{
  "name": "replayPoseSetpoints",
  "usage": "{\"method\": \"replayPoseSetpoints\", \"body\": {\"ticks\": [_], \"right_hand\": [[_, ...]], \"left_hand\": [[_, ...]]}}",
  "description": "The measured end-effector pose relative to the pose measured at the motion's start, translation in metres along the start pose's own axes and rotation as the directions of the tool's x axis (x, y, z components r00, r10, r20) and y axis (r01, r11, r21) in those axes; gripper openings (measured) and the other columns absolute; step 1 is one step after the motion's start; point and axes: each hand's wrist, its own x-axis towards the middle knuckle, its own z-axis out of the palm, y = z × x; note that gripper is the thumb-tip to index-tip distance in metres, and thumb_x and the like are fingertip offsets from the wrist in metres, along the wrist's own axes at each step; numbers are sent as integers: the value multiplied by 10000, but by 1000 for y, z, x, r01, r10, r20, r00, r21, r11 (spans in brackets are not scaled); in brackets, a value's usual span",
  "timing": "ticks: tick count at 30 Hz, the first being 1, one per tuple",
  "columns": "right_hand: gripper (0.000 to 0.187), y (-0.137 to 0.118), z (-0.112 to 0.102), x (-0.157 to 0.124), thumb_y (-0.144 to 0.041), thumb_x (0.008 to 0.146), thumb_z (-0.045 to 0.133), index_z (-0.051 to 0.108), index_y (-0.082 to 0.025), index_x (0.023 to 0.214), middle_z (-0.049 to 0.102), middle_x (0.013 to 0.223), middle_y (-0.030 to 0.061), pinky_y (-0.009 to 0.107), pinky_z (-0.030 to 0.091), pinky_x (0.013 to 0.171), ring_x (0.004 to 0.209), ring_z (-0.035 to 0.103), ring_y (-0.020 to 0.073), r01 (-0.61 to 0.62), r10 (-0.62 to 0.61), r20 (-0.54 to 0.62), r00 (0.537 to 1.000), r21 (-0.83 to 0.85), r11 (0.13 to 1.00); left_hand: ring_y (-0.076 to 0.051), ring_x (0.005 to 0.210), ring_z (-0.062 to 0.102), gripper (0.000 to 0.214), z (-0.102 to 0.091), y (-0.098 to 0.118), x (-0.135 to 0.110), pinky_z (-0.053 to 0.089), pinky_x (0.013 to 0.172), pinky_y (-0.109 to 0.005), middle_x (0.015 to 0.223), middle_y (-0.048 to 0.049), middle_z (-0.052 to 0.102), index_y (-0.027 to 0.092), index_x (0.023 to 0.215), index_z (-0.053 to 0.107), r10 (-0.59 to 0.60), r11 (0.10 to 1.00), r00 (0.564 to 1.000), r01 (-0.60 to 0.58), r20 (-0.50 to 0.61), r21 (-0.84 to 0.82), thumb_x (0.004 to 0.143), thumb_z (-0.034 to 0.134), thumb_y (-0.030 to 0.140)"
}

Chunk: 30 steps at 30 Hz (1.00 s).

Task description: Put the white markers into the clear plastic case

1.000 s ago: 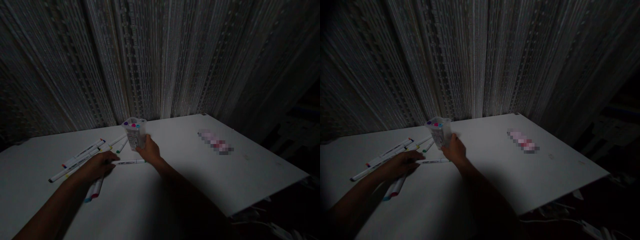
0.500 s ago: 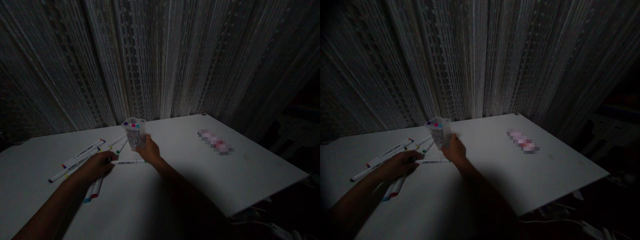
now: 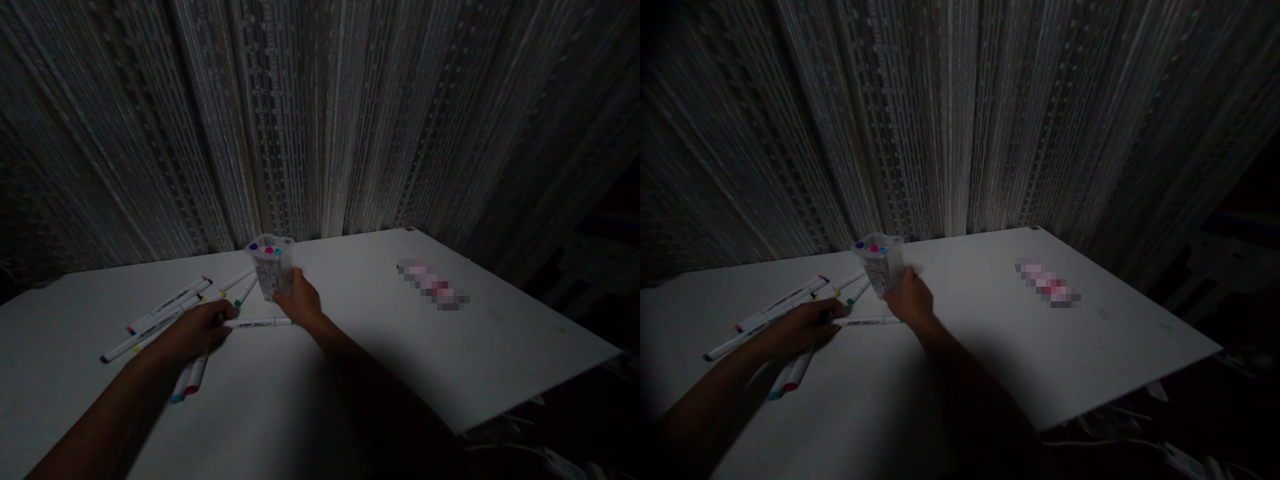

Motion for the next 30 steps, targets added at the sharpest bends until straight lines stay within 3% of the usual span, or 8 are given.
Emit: {"method": "replayPoseSetpoints", "body": {"ticks": [6, 13, 16, 21, 23, 30], "right_hand": [[529, 0, 0, 1, -399, 693, 644, 409, -184, 1115, 608, 1085, 99, 328, 465, 741, 960, 597, 250, 0, 0, 1, 1000, 18, 1000], [534, 1, 1, 2, -409, 677, 656, 423, -183, 1101, 624, 1052, 106, 358, 487, 730, 927, 607, 279, 5, -5, -15, 1000, 18, 1000], [533, 1, 2, 2, -405, 677, 652, 424, -177, 1101, 625, 1054, 104, 358, 489, 731, 925, 608, 279, 10, -10, -8, 1000, 21, 1000], [526, 1, 2, 2, -408, 690, 633, 415, -184, 1113, 616, 1078, 107, 350, 479, 744, 944, 601, 269, 17, -17, -14, 1000, 20, 1000], [530, 1, 2, 2, -410, 690, 634, 412, -186, 1115, 614, 1082, 114, 346, 476, 739, 949, 599, 269, 16, -15, -11, 1000, 17, 1000], [531, 1, 1, 2, -409, 687, 642, 412, -183, 1109, 611, 1082, 110, 341, 473, 751, 948, 601, 253, 10, -10, -7, 1000, 27, 1000]], "left_hand": [[-202, 972, 549, 357, 8, -10, 4, 386, 867, -293, 1031, -39, 618, 194, 967, 606, 76, 983, 997, -78, -18, -166, 669, 478, 344], [-211, 812, 567, 369, 8, -14, 6, 421, 739, -319, 872, -55, 618, 161, 968, 589, 22, 994, 1000, -20, 22, -104, 688, 474, 372], [-216, 843, 561, 384, 8, -16, 6, 427, 753, -322, 909, -60, 612, 162, 1000, 586, 8, 994, 1000, -6, 18, -112, 692, 501, 376], [-208, 1032, 506, 378, 12, -18, 7, 397, 900, -309, 1116, -71, 553, 199, 1080, 605, 268, 935, 960, -280, -85, -219, 745, 504, 343], [-204, 1030, 512, 358, 13, -18, 8, 400, 909, -304, 1105, -76, 553, 204, 1061, 634, 308, 917, 949, -316, -72, -244, 760, 496, 338], [-216, 990, 546, 295, 12, -16, 9, 413, 900, -314, 1017, -68, 618, 198, 922, 671, 218, 937, 975, -222, -43, -270, 730, 530, 373]]}}
